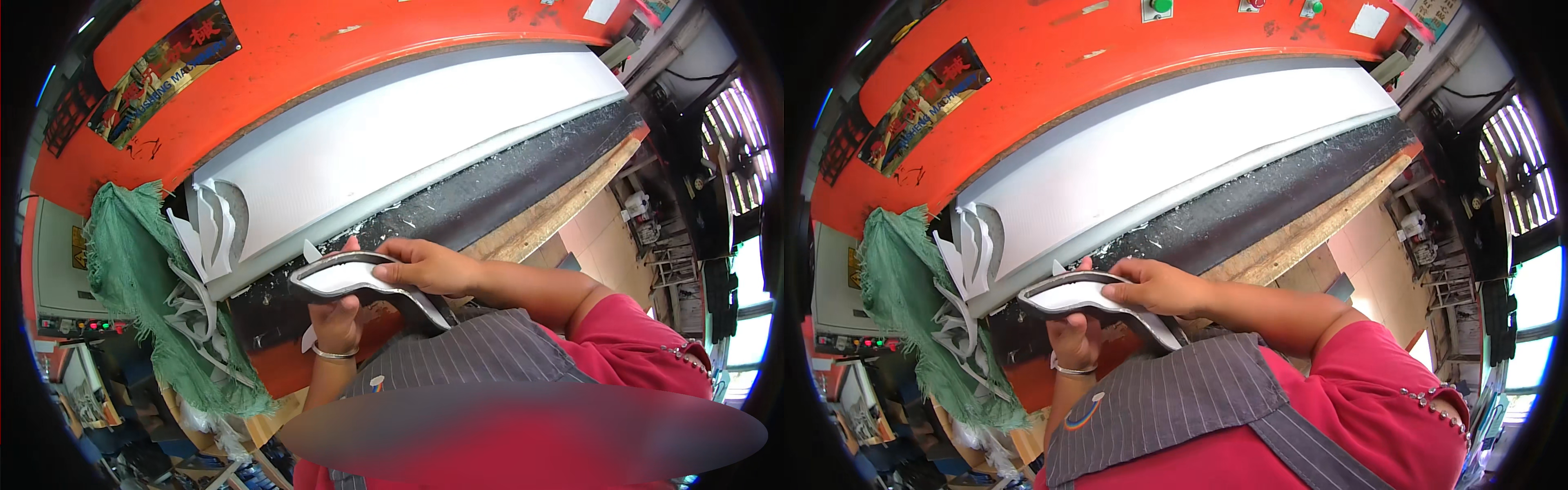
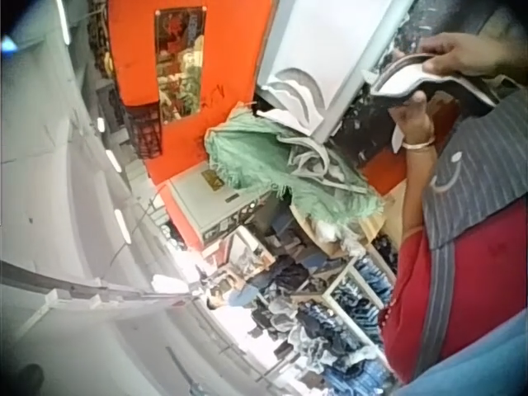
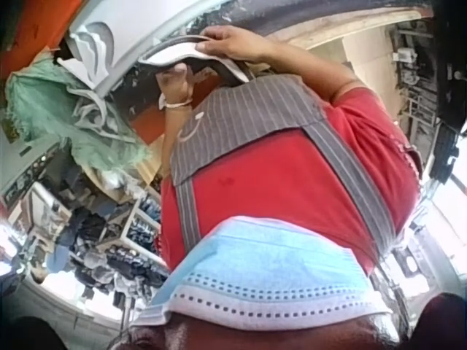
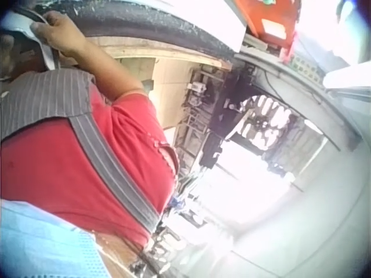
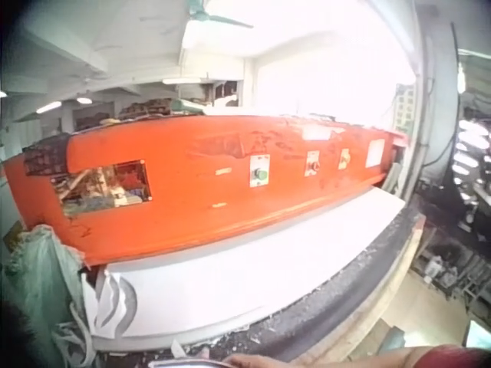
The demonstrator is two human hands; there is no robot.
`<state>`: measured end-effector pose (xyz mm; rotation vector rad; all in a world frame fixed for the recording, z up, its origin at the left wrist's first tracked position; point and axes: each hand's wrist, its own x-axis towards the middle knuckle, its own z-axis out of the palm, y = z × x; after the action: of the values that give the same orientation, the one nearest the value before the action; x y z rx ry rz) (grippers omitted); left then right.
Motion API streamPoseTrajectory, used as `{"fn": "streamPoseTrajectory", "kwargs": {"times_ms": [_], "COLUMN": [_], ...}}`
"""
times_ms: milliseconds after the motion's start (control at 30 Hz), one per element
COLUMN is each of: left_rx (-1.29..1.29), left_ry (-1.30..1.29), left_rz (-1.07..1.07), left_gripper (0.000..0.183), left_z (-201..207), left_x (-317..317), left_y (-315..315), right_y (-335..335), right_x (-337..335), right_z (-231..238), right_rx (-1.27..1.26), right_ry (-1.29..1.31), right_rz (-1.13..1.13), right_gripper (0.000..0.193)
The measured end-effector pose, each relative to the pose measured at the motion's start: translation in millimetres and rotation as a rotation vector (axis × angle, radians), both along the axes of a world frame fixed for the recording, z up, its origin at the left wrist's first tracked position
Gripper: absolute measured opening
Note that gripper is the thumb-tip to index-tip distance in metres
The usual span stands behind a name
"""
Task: Operating a hydraulic cutting press to cut shoe components from a sheet of material using a metal die.
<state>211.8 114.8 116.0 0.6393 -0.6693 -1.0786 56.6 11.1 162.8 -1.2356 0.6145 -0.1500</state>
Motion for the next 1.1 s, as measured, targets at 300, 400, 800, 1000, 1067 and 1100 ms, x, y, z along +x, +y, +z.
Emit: {"fn": "streamPoseTrajectory", "kwargs": {"times_ms": [300,400,800,1000,1067,1100], "left_rx": [0.458,0.469,0.475,0.328,0.262,0.186], "left_ry": [-0.137,0.006,-0.098,-0.244,0.063,0.369], "left_rz": [0.412,0.134,0.222,0.179,0.082,-0.019], "left_gripper": [0.059,0.056,0.058,0.058,0.059,0.061], "left_z": [14.6,21.7,13.5,16.7,22.3,23.3], "left_x": [1.0,9.7,-3.7,-3.5,2.1,5.3], "left_y": [11.2,23.1,42.8,43.0,45.0,46.1], "right_y": [10.8,10.5,16.2,37.4,29.8,24.9], "right_x": [18.6,27.6,23.7,18.3,15.0,14.3], "right_z": [-6.1,0.1,3.5,8.4,10.6,12.0], "right_rx": [-0.266,-0.493,-0.737,-0.983,-0.862,-0.743], "right_ry": [0.080,0.288,0.216,0.302,0.260,0.222], "right_rz": [0.433,0.539,0.495,0.316,0.311,0.305], "right_gripper": [0.072,0.071,0.054,0.040,0.039,0.038]}}
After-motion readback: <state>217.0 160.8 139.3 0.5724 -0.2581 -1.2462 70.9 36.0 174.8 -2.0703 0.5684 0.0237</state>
